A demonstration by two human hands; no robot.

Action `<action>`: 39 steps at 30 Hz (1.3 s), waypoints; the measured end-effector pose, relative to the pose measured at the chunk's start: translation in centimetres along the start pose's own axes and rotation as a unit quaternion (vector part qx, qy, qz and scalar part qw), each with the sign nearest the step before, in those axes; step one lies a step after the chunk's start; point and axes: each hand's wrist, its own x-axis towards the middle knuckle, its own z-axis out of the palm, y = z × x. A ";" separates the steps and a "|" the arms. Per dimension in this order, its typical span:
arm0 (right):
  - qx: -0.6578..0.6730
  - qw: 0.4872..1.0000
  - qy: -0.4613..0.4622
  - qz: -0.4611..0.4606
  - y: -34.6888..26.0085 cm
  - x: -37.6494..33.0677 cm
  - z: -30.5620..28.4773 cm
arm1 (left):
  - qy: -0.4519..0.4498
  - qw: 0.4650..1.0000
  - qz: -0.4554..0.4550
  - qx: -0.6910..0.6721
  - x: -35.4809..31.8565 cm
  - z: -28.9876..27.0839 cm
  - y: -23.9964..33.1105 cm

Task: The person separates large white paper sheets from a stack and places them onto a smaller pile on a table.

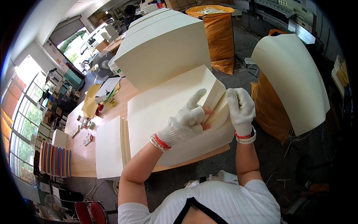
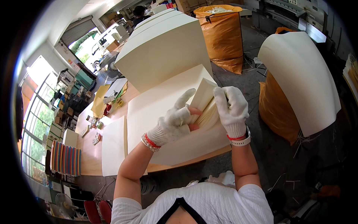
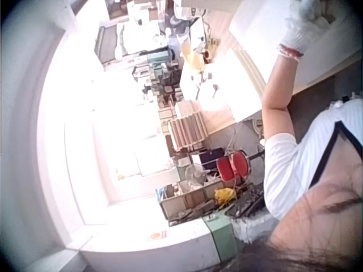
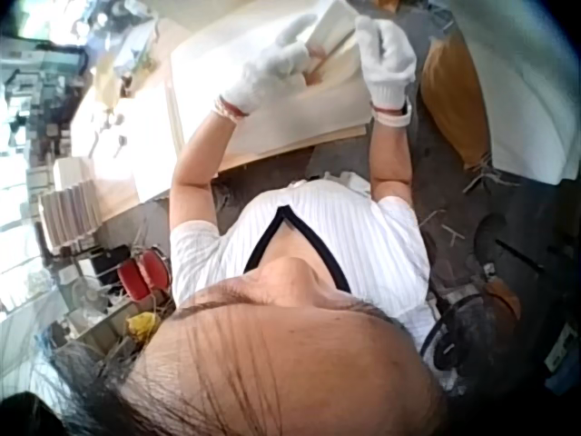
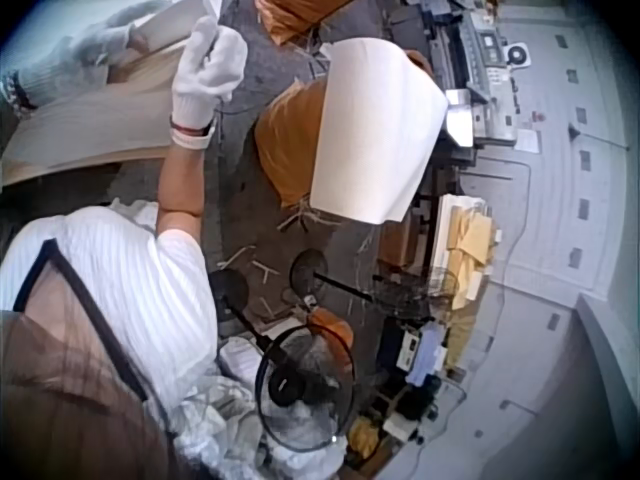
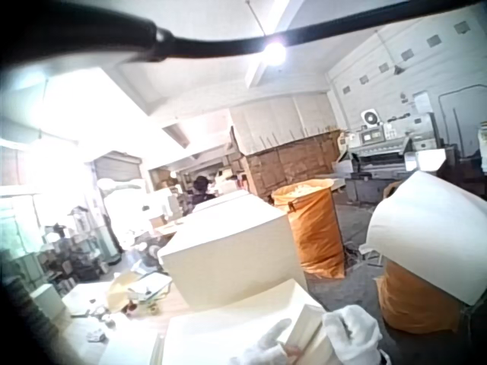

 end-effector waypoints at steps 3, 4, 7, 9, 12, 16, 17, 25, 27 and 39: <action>0.010 0.999 -0.008 0.035 0.0 -0.1 -0.2 | 0.003 1.000 -0.002 0.005 0.2 -0.2 0.6; 0.012 0.999 -0.009 0.031 0.1 -0.1 -0.3 | 0.004 1.000 0.001 0.008 0.2 -0.2 0.8; 0.017 0.999 -0.015 0.026 0.1 -0.1 -0.3 | 0.000 0.999 0.033 -0.008 0.0 -0.3 0.1; 0.018 0.999 -0.022 0.029 0.0 -0.1 -0.4 | -0.003 0.998 0.063 -0.001 0.0 -0.5 -0.2; 0.012 1.000 -0.010 0.013 0.0 -0.1 -0.2 | -0.014 0.997 0.076 0.024 0.3 -0.7 0.2; 0.004 1.000 -0.006 0.015 0.3 -0.2 -0.2 | -0.013 0.999 0.053 -0.003 0.1 -0.4 0.2; 0.004 1.000 -0.007 0.012 0.1 -0.1 -0.2 | -0.003 0.998 0.059 -0.011 0.0 -0.3 0.0; 0.023 0.999 -0.014 0.034 0.0 -0.2 -0.4 | 0.036 0.997 0.068 0.019 0.1 0.2 0.1; 0.010 0.999 -0.022 0.038 0.2 -0.3 -0.5 | 0.029 0.994 0.104 0.036 0.2 0.1 -0.2; 0.014 0.999 -0.004 0.038 0.0 -0.2 -0.1 | 0.029 0.998 0.053 0.031 0.1 0.2 0.2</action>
